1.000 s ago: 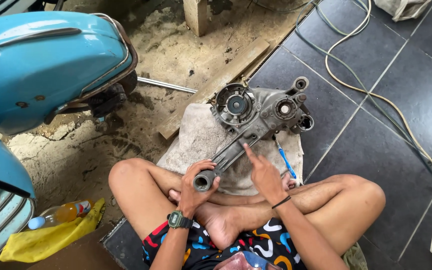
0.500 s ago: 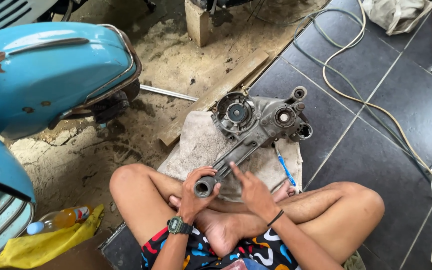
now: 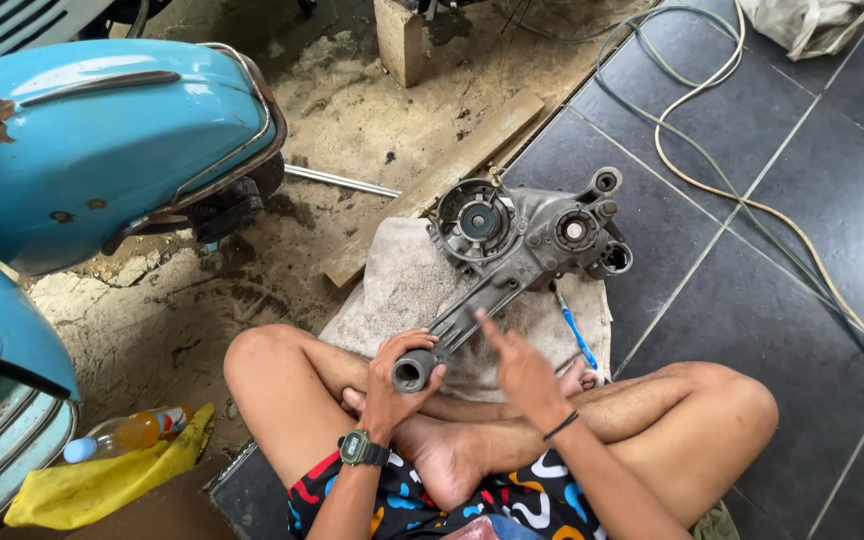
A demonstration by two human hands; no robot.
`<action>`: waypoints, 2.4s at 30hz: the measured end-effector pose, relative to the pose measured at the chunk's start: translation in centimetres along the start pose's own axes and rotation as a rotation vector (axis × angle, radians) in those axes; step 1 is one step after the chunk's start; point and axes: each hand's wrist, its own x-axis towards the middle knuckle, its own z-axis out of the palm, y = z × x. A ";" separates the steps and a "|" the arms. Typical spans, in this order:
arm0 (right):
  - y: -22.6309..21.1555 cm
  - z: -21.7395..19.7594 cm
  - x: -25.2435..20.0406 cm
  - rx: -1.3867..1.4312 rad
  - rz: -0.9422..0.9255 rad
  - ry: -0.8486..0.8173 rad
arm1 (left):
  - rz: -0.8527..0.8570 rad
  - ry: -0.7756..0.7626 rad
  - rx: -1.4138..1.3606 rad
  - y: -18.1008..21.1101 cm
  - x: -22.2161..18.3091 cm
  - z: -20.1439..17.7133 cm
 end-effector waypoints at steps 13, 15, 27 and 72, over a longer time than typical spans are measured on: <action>-0.2 -1.4 0.1 0.010 0.026 0.089 | 0.017 -0.023 -0.041 -0.3 -0.1 -0.2; 0.3 -0.1 0.2 -0.020 -0.041 0.020 | 0.020 -0.006 -0.039 -0.4 0.1 0.0; -0.6 1.7 -0.4 -0.135 -0.078 -0.074 | 0.016 -0.025 -0.033 -0.5 0.0 -0.1; 2.6 3.4 0.6 -0.065 0.011 0.102 | -0.058 -0.042 0.006 0.3 -0.2 -0.1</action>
